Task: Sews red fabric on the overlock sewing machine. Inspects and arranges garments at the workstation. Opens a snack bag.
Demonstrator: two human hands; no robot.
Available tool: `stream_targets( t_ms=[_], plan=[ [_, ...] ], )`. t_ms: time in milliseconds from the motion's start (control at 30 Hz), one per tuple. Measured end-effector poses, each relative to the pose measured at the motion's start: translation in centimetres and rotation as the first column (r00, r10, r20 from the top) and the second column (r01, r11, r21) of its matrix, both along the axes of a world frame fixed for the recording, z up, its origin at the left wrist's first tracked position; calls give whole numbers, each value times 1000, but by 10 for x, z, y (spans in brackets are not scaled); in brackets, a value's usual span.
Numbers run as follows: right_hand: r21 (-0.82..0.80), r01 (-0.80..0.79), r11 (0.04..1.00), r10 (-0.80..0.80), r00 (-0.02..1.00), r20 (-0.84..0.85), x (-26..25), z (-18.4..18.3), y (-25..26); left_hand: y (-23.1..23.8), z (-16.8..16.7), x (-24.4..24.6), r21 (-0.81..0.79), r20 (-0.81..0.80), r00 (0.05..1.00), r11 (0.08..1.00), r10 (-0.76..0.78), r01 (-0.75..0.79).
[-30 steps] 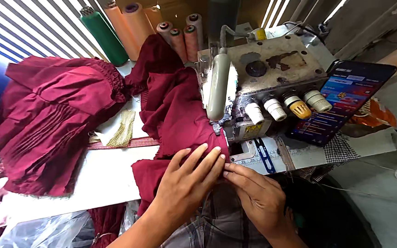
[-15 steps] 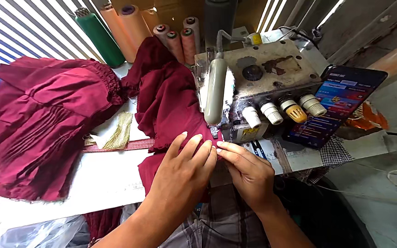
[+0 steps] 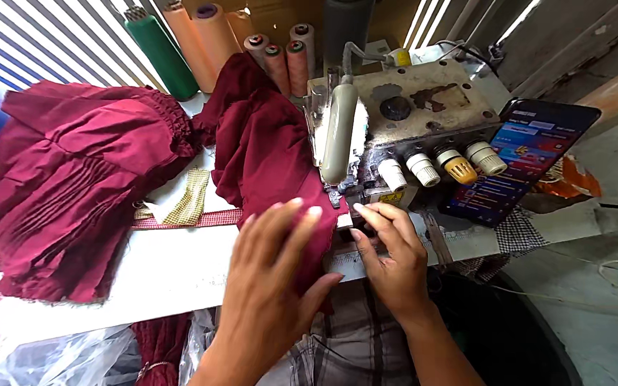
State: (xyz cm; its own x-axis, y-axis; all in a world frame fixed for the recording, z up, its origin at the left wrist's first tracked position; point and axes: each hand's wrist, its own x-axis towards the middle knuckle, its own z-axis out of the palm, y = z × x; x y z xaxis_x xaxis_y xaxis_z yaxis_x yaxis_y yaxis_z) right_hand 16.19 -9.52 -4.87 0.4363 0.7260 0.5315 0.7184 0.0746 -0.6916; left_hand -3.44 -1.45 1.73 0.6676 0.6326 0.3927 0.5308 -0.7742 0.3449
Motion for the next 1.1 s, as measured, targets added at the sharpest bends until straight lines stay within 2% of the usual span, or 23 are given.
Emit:
stream_targets(
  t_ms=[67,167,267,367,433,467,500,533,600,633,667,733,800,967,1067,1100],
  plan=[
    [70,-2,998,12,990,-141,-10,-2,-8,9,-17,-28,-133,138,986,988,92,-73],
    [34,-116,993,120,935,-333,-29,1,-12,16,-41,-54,-362,178,972,929,152,-78],
    [5,-144,990,136,922,-362,-45,7,-8,-10,-36,-55,-447,184,982,893,45,43],
    [-21,-88,996,75,933,-353,-51,15,-8,-37,-22,-50,-528,276,951,804,-142,273],
    [-46,-114,992,83,897,-435,-45,14,-8,-39,-24,-48,-531,301,941,791,-158,303],
    [-41,-173,984,124,833,-539,-41,12,-8,-34,-28,-46,-531,302,948,807,-104,258],
    [-13,-252,968,176,713,-678,-37,12,-8,-27,-31,-44,-561,316,948,798,-39,219],
    [15,-325,946,205,559,-803,-33,14,-8,-21,-34,-40,-629,350,936,747,23,216],
    [55,-414,909,190,293,-937,-27,19,-11,-13,-37,-29,-780,423,899,551,113,298],
    [64,-432,900,182,238,-954,-25,21,-12,-12,-40,-23,-816,431,893,476,125,328],
    [68,-430,900,189,246,-951,-23,22,-13,-12,-42,-17,-826,439,891,442,118,348],
    [57,-402,914,209,346,-915,-19,21,-16,-14,-43,-6,-806,455,888,453,65,380],
    [19,-393,919,190,399,-897,-14,20,-22,-18,-39,0,-785,464,886,465,2,410],
    [16,-435,900,172,322,-931,-16,20,-16,-13,-36,-4,-768,539,842,426,26,478],
    [16,-431,902,148,274,-950,-14,23,-15,-4,-28,-9,-773,606,783,338,143,537],
    [8,-425,905,137,274,-952,-14,25,-14,-2,-24,-12,-761,626,760,348,173,548]
  ],
)
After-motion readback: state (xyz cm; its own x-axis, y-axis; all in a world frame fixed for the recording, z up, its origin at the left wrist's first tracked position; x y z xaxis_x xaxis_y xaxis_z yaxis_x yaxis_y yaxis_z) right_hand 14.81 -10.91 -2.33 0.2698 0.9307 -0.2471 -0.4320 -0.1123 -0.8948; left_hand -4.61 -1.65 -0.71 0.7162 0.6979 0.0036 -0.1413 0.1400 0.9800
